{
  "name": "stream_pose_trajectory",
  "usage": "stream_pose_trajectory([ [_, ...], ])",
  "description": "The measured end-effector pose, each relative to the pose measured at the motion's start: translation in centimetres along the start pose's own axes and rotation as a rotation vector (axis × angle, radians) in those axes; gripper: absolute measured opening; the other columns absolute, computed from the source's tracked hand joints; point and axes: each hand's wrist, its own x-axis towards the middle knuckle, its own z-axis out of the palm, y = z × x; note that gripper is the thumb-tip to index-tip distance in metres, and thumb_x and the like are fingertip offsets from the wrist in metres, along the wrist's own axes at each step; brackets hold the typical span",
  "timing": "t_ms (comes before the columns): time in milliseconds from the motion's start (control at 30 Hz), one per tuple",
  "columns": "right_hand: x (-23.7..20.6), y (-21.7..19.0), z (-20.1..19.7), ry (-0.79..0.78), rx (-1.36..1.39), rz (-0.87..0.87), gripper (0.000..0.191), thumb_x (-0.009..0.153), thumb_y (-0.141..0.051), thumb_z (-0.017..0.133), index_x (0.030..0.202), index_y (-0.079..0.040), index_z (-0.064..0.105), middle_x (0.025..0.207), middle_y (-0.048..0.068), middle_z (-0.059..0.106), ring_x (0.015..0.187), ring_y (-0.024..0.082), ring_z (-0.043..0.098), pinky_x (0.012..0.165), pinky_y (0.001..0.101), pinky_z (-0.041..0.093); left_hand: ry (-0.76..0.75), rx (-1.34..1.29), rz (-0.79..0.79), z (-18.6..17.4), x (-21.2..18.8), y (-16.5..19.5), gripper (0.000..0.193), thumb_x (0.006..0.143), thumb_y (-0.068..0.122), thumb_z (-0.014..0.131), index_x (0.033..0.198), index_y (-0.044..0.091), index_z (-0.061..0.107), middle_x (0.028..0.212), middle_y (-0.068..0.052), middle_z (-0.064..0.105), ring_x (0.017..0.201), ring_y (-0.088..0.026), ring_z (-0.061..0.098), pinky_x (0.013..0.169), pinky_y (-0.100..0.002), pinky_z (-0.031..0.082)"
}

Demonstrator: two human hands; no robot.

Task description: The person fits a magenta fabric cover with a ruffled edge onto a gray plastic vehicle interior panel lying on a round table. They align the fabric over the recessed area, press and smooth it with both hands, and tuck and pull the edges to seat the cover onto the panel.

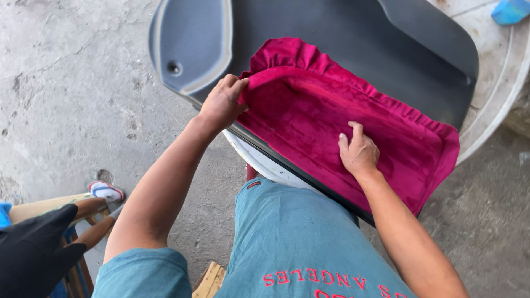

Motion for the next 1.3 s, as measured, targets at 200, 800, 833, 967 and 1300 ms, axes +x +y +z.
stream_pose_trajectory([
  [200,4.6,-0.7,-3.0,0.398,-0.037,-0.415,0.02,0.093,-0.008,0.08,0.11,-0.005,0.07,0.101,0.012,0.067,0.095,0.035,0.061,0.084,0.0459,0.052,0.118,0.057,-0.054,1.0,1.4,1.1,0.036,0.09,0.031,0.081,0.114,0.006,0.071,0.108,-0.013,0.064,0.104,-0.032,0.063,0.09,-0.045,0.052],
  [800,9.6,-2.8,-4.3,0.28,0.034,-0.554,0.027,0.08,-0.014,0.088,0.103,-0.008,0.078,0.101,0.004,0.067,0.097,0.025,0.059,0.09,0.0412,0.051,-0.002,0.147,0.421,4.2,11.7,8.6,0.022,0.092,0.027,0.075,0.11,0.015,0.077,0.106,-0.005,0.067,0.102,-0.029,0.059,0.091,-0.043,0.05],
  [833,9.5,-2.4,-4.5,0.281,0.049,-0.552,0.026,0.079,-0.013,0.088,0.102,-0.008,0.078,0.1,0.004,0.067,0.097,0.025,0.059,0.089,0.041,0.051,-0.005,0.154,0.427,4.1,11.9,8.9,0.023,0.092,0.027,0.075,0.111,0.015,0.076,0.105,-0.005,0.067,0.102,-0.029,0.059,0.09,-0.043,0.05],
  [967,9.0,-0.4,-5.1,0.312,0.031,-0.544,0.024,0.078,-0.012,0.088,0.099,-0.007,0.077,0.097,0.004,0.067,0.095,0.024,0.06,0.09,0.0384,0.054,-0.033,0.181,0.481,4.7,12.5,11.2,0.027,0.094,0.029,0.074,0.117,0.015,0.074,0.104,-0.005,0.066,0.102,-0.027,0.059,0.088,-0.042,0.05],
  [1300,4.4,7.8,-7.6,0.488,-0.068,-0.512,0.031,0.079,-0.011,0.087,0.106,-0.003,0.075,0.103,0.007,0.065,0.1,0.025,0.063,0.094,0.0367,0.055,-0.027,0.172,0.756,9.6,14.2,18.9,0.027,0.1,0.027,0.068,0.122,0.012,0.072,0.111,-0.003,0.065,0.102,-0.024,0.059,0.093,-0.039,0.051],
])
